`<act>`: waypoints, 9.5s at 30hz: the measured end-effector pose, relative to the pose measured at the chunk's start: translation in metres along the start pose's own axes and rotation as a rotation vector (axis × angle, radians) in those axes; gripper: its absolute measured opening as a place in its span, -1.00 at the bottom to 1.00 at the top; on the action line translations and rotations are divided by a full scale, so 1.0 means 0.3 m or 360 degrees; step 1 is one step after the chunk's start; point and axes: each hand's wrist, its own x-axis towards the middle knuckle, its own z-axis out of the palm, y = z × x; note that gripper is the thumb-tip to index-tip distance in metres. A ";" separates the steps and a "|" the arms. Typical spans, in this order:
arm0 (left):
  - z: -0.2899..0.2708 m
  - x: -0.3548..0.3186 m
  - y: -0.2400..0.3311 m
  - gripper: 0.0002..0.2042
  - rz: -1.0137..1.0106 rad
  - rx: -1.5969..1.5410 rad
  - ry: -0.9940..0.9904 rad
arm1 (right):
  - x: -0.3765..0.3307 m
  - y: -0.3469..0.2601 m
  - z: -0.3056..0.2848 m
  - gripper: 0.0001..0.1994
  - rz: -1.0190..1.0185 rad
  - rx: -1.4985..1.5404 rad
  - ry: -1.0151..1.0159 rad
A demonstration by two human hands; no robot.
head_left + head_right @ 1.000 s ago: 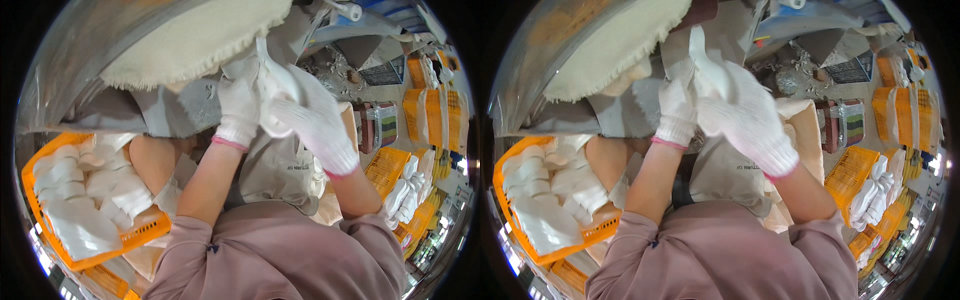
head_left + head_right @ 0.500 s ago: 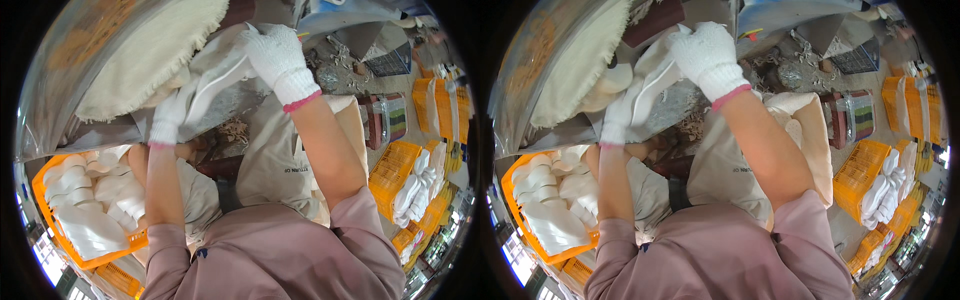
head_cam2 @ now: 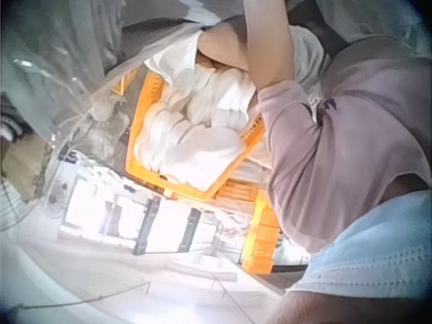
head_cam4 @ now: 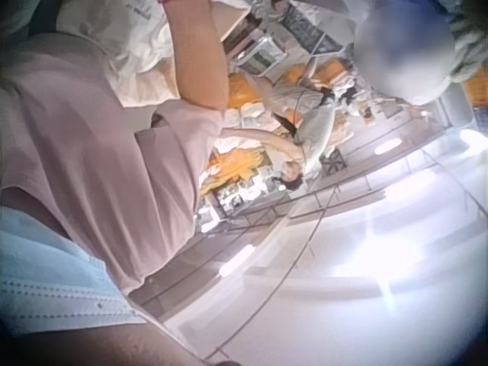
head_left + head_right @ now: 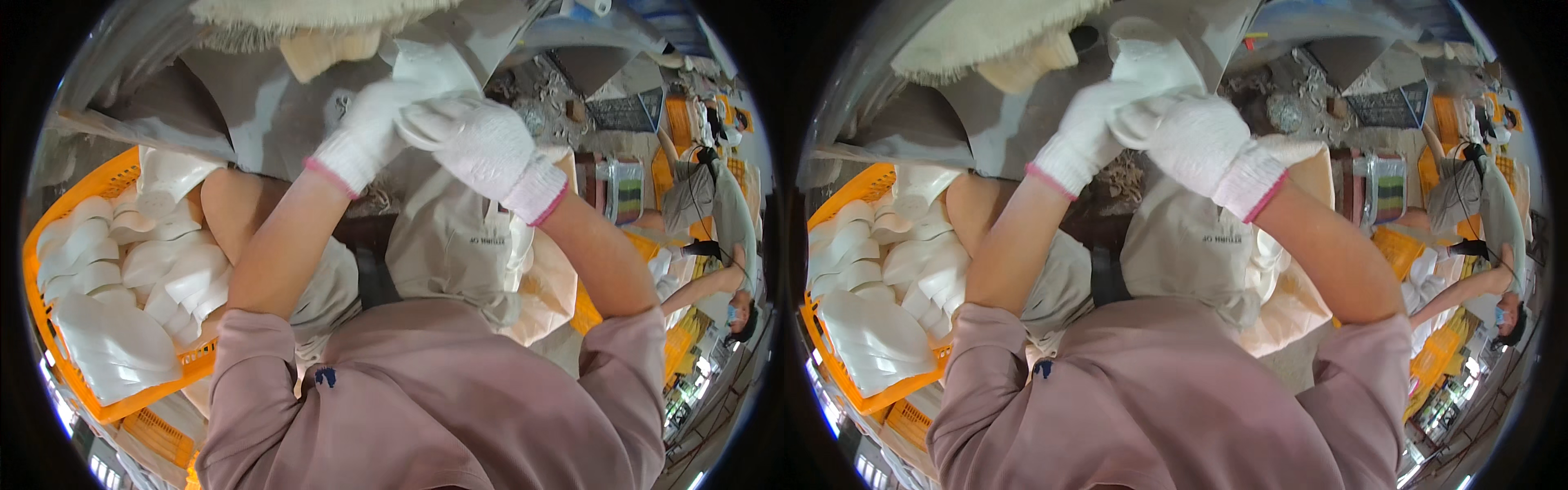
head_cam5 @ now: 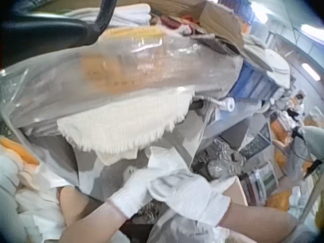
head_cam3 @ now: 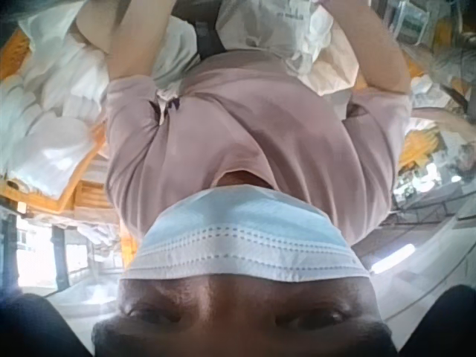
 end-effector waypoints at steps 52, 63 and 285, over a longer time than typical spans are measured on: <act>-0.180 0.015 0.077 -0.35 0.1021 0.1500 0.0720 | 0.236 -0.221 0.101 -0.57 0.0434 0.0970 0.0756; -0.193 -0.033 -0.045 -0.51 0.1159 0.0922 0.0731 | 0.290 -0.251 0.183 -0.66 0.0674 0.0969 0.0823; 0.003 -0.298 -0.003 -0.69 0.0531 0.2875 -0.0877 | -0.351 0.016 -0.077 -0.32 0.0920 0.1793 -0.0280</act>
